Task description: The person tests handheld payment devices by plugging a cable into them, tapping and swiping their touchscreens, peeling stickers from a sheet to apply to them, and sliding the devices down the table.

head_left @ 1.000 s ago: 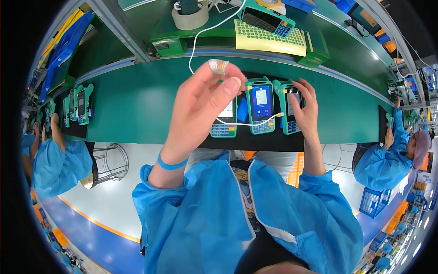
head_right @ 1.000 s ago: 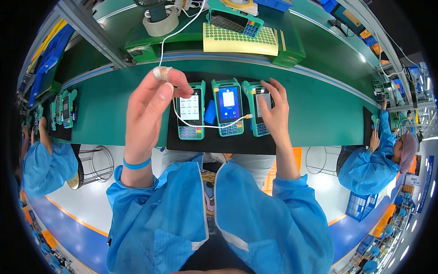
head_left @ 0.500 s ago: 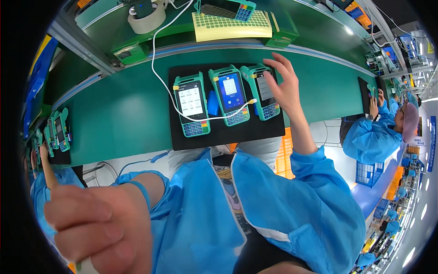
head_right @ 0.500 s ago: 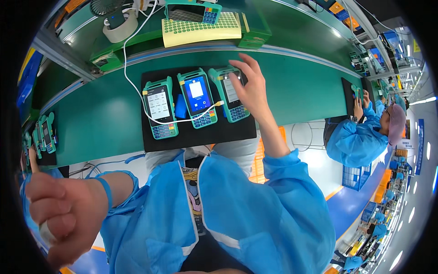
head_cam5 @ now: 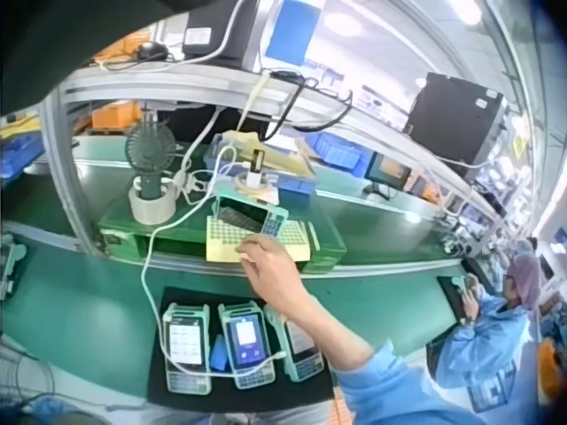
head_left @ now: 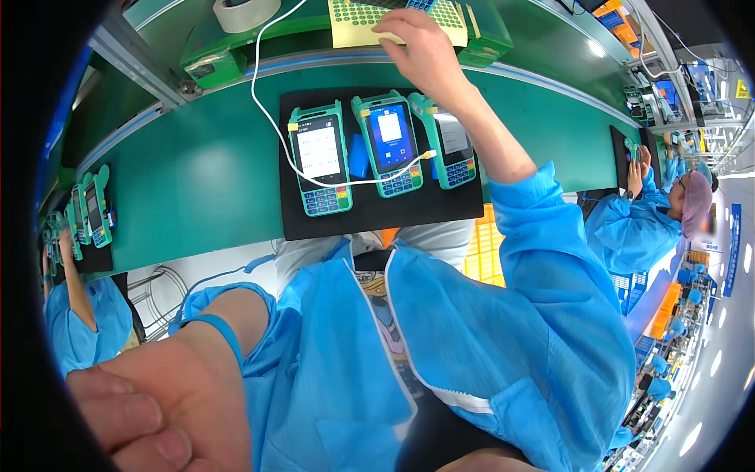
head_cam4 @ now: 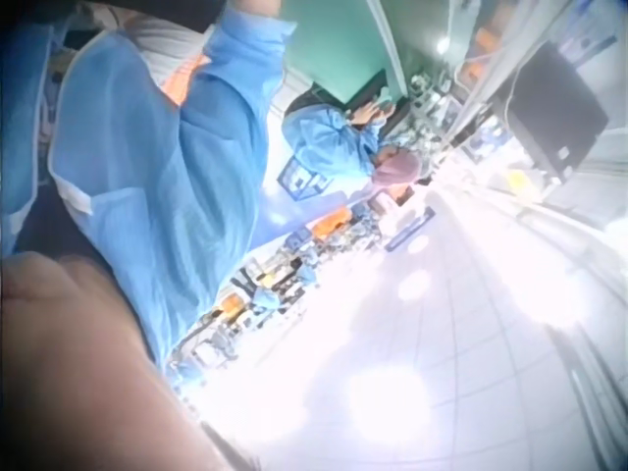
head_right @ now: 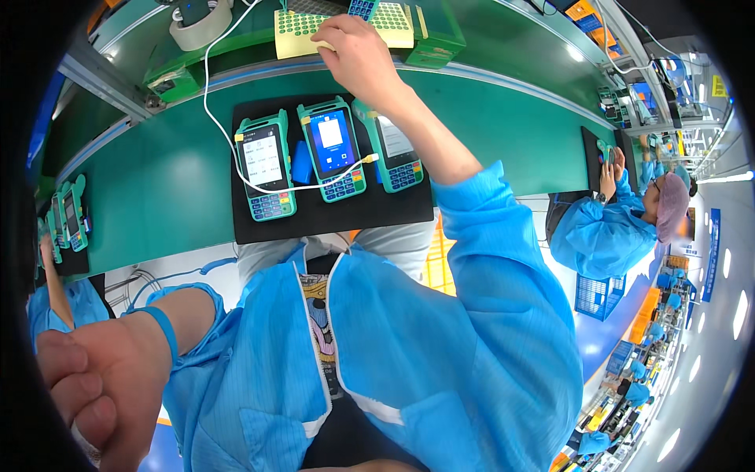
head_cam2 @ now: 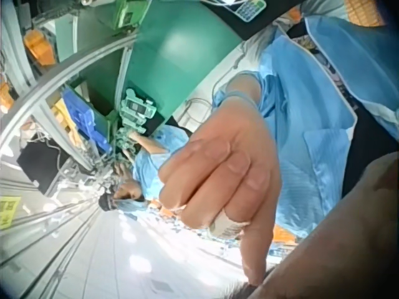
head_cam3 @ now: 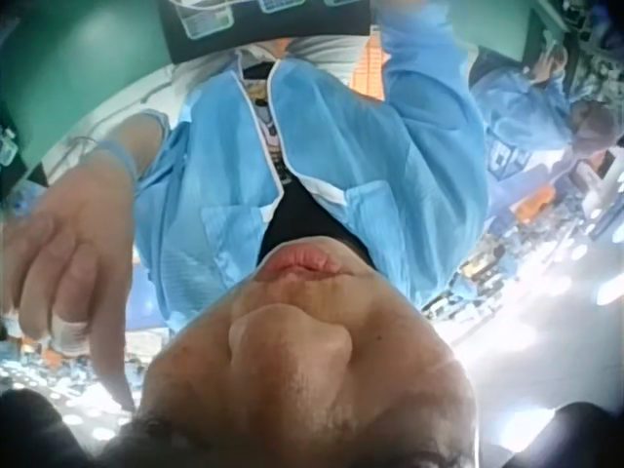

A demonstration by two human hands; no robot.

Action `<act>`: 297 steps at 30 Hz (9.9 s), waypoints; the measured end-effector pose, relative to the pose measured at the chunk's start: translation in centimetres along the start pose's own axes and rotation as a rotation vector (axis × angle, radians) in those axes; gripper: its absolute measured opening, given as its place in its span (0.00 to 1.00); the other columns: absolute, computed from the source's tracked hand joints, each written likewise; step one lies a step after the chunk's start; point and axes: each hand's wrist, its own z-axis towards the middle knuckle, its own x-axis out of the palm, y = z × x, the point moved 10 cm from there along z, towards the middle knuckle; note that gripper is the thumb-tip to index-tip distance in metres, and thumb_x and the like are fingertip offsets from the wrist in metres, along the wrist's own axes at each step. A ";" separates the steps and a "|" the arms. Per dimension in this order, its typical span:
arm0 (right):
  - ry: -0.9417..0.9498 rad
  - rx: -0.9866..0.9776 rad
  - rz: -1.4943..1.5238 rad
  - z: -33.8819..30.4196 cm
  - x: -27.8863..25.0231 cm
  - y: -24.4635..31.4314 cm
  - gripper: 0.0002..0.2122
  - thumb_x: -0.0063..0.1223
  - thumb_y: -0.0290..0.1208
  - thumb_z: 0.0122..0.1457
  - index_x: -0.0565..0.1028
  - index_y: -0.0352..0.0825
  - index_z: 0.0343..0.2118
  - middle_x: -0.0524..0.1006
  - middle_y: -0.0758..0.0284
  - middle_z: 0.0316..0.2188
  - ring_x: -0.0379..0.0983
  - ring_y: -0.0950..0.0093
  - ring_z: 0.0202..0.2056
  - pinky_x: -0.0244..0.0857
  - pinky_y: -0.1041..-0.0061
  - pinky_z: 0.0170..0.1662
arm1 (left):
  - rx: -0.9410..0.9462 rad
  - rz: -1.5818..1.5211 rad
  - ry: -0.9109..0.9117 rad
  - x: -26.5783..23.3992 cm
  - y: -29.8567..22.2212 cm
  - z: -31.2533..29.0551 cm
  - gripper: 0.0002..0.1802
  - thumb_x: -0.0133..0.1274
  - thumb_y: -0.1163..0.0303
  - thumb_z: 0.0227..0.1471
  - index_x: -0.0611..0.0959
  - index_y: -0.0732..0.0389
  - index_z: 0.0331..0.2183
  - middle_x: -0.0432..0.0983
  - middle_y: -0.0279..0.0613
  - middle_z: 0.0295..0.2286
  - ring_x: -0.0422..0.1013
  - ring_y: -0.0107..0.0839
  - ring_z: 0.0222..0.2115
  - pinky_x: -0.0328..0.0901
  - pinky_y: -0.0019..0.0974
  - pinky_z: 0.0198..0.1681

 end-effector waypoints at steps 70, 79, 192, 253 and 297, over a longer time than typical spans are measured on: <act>0.452 0.416 0.309 -3.1 0.6 -3.3 0.10 0.55 0.30 0.66 0.77 0.30 0.45 0.82 0.64 0.38 0.78 0.75 0.38 0.72 0.73 0.46 | -0.356 0.013 0.364 17.4 10.2 -12.3 0.15 0.68 0.70 0.46 0.80 0.63 0.35 0.74 0.45 0.35 0.72 0.45 0.35 0.67 0.42 0.36; 0.665 0.412 0.336 -6.2 -0.8 -4.0 0.10 0.53 0.29 0.66 0.76 0.30 0.46 0.80 0.62 0.42 0.76 0.73 0.41 0.70 0.74 0.45 | -0.230 0.191 0.623 28.4 11.6 -18.8 0.07 0.60 0.70 0.52 0.80 0.62 0.32 0.68 0.42 0.31 0.71 0.40 0.38 0.66 0.41 0.39; 0.038 0.068 -0.081 2.9 3.8 -1.2 0.08 0.65 0.25 0.50 0.77 0.35 0.33 0.78 0.65 0.33 0.75 0.62 0.39 0.72 0.63 0.40 | -0.746 -0.112 0.668 20.7 17.5 -22.9 0.13 0.55 0.67 0.61 0.77 0.61 0.25 0.74 0.43 0.13 0.75 0.43 0.17 0.66 0.43 0.22; 0.049 0.556 0.297 -16.2 0.2 8.9 0.43 0.62 0.29 0.50 0.56 0.40 0.71 0.45 0.52 0.74 0.58 0.48 0.65 0.63 0.57 0.63 | -0.843 0.280 0.429 7.3 18.7 -25.3 0.18 0.49 0.63 0.67 0.84 0.69 0.37 0.83 0.51 0.30 0.79 0.40 0.30 0.72 0.42 0.33; 0.031 0.519 0.031 -20.3 -1.9 8.4 0.44 0.66 0.37 0.52 0.54 0.28 0.69 0.47 0.38 0.69 0.53 0.39 0.65 0.51 0.49 0.68 | -1.195 -0.465 0.708 25.1 19.2 -27.6 0.12 0.50 0.66 0.67 0.81 0.62 0.33 0.72 0.33 0.17 0.66 0.19 0.14 0.59 0.24 0.16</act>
